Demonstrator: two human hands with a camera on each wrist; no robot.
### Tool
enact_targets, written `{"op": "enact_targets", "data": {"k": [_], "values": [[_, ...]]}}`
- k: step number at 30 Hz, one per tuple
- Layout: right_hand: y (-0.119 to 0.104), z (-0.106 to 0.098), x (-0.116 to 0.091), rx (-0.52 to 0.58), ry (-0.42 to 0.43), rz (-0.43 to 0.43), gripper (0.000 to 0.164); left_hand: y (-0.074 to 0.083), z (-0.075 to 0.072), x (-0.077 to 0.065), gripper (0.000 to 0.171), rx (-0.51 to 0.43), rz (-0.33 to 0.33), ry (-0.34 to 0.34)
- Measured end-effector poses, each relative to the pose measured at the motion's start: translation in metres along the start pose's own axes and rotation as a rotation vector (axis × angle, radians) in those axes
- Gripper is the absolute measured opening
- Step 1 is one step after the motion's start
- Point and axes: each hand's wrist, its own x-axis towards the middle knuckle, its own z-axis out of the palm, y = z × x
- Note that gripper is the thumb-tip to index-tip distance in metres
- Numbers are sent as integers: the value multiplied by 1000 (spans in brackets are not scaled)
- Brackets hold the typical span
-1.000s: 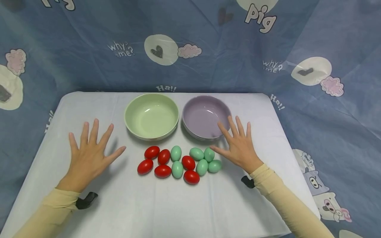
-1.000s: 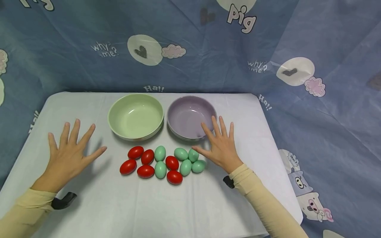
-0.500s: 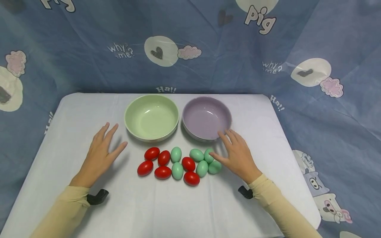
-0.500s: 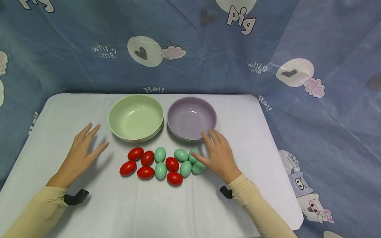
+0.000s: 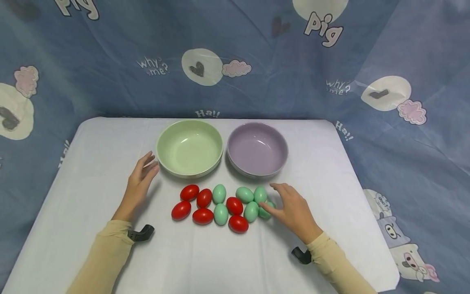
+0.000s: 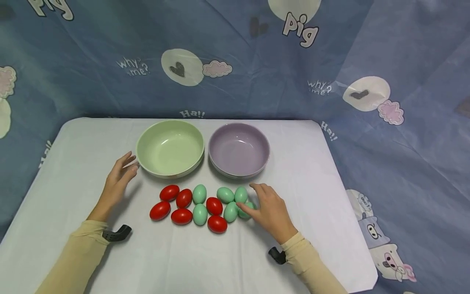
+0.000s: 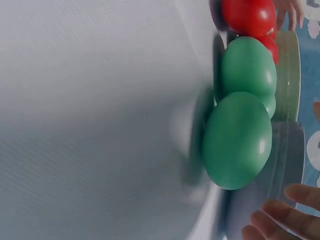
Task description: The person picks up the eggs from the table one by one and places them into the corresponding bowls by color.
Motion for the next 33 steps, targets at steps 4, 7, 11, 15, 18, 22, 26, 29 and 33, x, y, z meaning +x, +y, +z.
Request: {"op": "enact_targets", "data": {"k": [4, 7, 11, 15, 18, 22, 26, 29, 33], "values": [[2, 4, -5, 29, -17, 27, 64, -2, 9, 8, 63, -102, -43, 7], [2, 6, -8, 28, -25, 37, 64, -4, 15, 13, 64, -156, -81, 14], [2, 7, -13, 8, -39, 49, 65, -4, 23, 16, 64, -180, -121, 37], [3, 9, -18, 4, -50, 61, 64, -3, 28, 16, 62, -212, -141, 61], [4, 11, -22, 2, -50, 70, 63, -3, 28, 16, 61, -229, -150, 72], [6, 15, -25, -13, -48, 62, 59, -4, 28, 16, 62, -225, -165, 69], [6, 17, -26, -39, -35, 34, 57, -5, 27, 16, 64, -222, -173, 59], [6, 19, -26, -46, -24, 19, 57, -7, 26, 15, 64, -211, -174, 60], [7, 20, -27, -33, -17, 14, 57, -8, 27, 15, 65, -212, -175, 60]]}}
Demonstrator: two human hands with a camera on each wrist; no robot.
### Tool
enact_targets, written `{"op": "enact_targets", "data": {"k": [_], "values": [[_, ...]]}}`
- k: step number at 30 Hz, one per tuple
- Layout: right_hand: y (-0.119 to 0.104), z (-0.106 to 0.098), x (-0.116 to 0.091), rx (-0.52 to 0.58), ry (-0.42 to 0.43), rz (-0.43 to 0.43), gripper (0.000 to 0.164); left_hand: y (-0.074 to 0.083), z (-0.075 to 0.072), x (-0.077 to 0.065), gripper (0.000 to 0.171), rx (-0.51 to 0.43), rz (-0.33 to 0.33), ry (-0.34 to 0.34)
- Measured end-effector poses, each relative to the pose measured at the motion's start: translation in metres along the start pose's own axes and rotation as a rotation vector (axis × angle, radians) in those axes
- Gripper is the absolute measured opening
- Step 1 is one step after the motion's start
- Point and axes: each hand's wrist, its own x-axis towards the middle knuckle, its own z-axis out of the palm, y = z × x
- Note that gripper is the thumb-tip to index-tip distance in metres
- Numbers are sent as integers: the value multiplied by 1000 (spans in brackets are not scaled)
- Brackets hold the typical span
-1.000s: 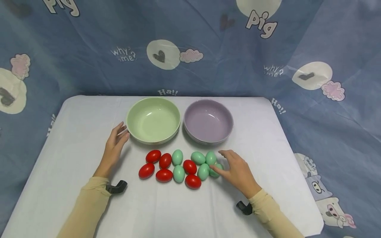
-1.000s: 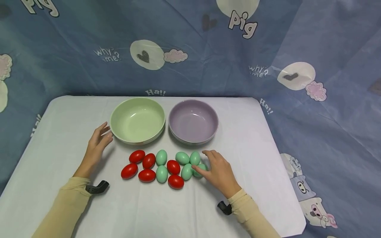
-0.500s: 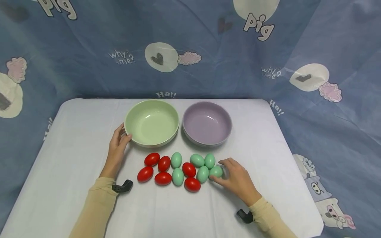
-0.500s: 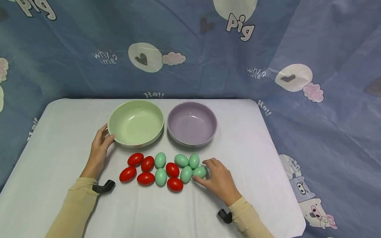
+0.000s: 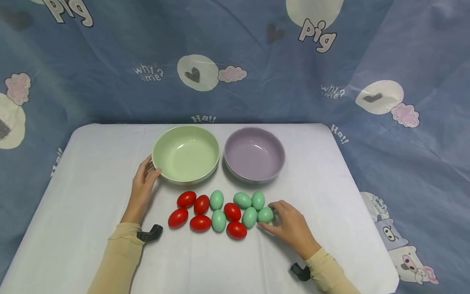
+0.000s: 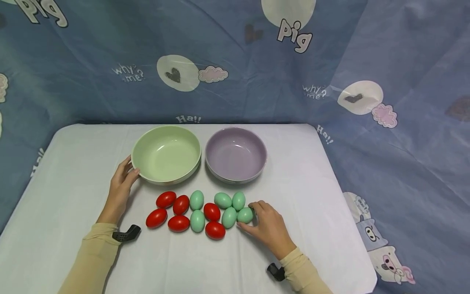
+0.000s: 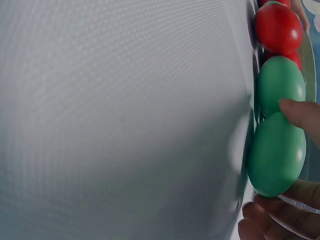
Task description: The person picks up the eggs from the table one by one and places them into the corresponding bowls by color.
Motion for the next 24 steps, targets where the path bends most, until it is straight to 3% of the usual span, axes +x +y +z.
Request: {"op": "enact_targets", "data": {"k": [14, 24], "values": [[-1, 2, 2, 144, -64, 30, 55, 2, 1, -2, 63, 18, 10, 5], [1, -5, 5, 175, -99, 30, 60, -2, 0, -2, 63, 32, 20, 13]]}}
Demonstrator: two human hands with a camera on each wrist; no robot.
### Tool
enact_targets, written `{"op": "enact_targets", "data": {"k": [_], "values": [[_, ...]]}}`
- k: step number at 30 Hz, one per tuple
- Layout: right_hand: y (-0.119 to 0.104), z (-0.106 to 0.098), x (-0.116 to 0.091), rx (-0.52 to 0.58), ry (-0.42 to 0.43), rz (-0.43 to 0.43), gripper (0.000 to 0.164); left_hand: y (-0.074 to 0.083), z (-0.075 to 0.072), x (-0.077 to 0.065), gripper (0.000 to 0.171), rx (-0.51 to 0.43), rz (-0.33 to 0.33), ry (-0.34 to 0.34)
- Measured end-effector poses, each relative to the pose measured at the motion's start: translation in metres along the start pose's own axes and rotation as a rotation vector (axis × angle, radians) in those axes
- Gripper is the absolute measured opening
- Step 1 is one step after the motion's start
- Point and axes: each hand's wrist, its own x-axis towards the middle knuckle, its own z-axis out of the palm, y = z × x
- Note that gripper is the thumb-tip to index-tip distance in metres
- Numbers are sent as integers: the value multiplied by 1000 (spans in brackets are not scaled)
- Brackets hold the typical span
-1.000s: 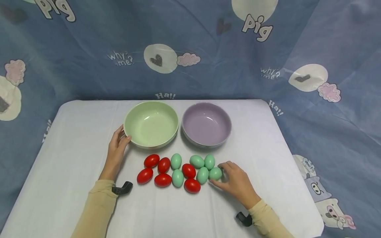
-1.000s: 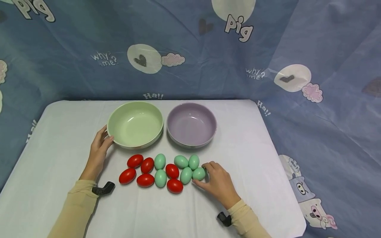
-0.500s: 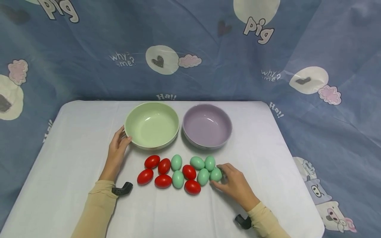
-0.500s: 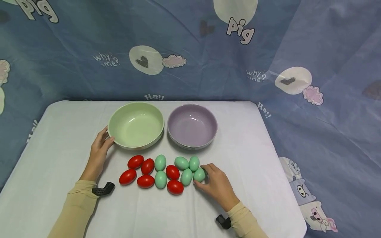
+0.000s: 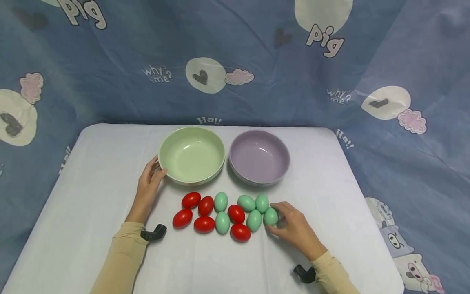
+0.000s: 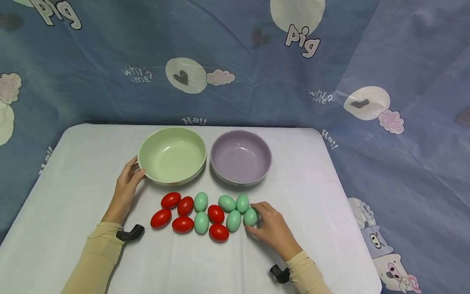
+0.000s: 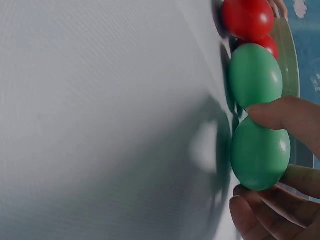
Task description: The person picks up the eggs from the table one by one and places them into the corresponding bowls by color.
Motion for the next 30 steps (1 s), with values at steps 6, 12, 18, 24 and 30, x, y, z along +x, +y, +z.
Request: {"op": "enact_targets", "data": {"k": [6, 12, 18, 24, 30], "values": [[1, -7, 2, 32, 20, -37, 64, 0, 0, 0, 63, 14, 9, -7], [-2, -16, 11, 85, 30, -107, 66, 2, -1, 0, 65, 21, 11, -10], [-10, -23, 25, 150, 18, -185, 65, 2, -2, 0, 65, 7, 5, -12], [-25, -27, 42, 181, -19, -219, 65, -1, -3, 1, 64, -12, 18, -15], [-39, -29, 61, 206, -45, -256, 63, -1, -3, 1, 65, -29, 29, -23]]}}
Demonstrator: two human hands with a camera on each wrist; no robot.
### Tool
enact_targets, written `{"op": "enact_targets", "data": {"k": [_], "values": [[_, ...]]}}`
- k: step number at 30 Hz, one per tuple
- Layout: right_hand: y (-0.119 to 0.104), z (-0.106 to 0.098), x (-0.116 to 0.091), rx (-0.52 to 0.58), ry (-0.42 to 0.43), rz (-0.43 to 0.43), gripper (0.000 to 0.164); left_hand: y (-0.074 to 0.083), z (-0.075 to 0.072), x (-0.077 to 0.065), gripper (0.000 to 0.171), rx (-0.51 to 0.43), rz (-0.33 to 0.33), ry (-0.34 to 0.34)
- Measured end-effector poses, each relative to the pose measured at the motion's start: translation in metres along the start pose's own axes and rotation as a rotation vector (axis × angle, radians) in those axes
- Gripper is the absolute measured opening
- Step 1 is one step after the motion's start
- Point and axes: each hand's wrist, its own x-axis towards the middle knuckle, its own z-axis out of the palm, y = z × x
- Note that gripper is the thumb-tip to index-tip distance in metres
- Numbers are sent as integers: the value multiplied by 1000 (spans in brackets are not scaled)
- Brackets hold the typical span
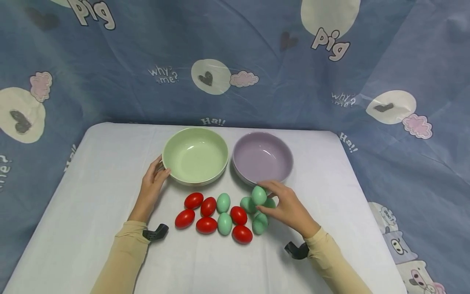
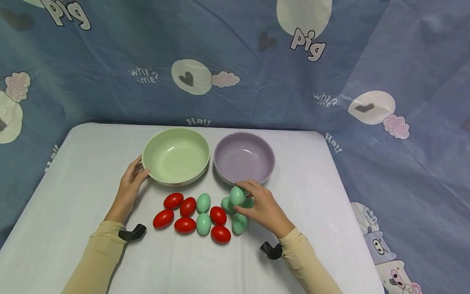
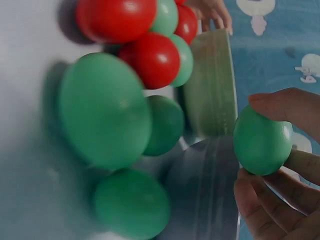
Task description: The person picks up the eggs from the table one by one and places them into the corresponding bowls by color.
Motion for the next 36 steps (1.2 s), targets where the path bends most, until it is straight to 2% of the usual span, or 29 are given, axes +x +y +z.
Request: {"op": "enact_targets", "data": {"k": [9, 19, 27, 36], "values": [[-12, 5, 30, 13, -17, -26, 63, 0, -2, 1, 66, -31, 11, -13], [-22, 13, 68, 50, -72, 12, 60, 1, -1, 0, 66, -20, 7, -16], [-29, 20, 104, 63, -110, -58, 63, -1, -2, 1, 67, -39, 7, -13], [-38, 29, 135, 99, -174, -44, 63, -2, -2, 1, 67, -51, 20, -13]]}}
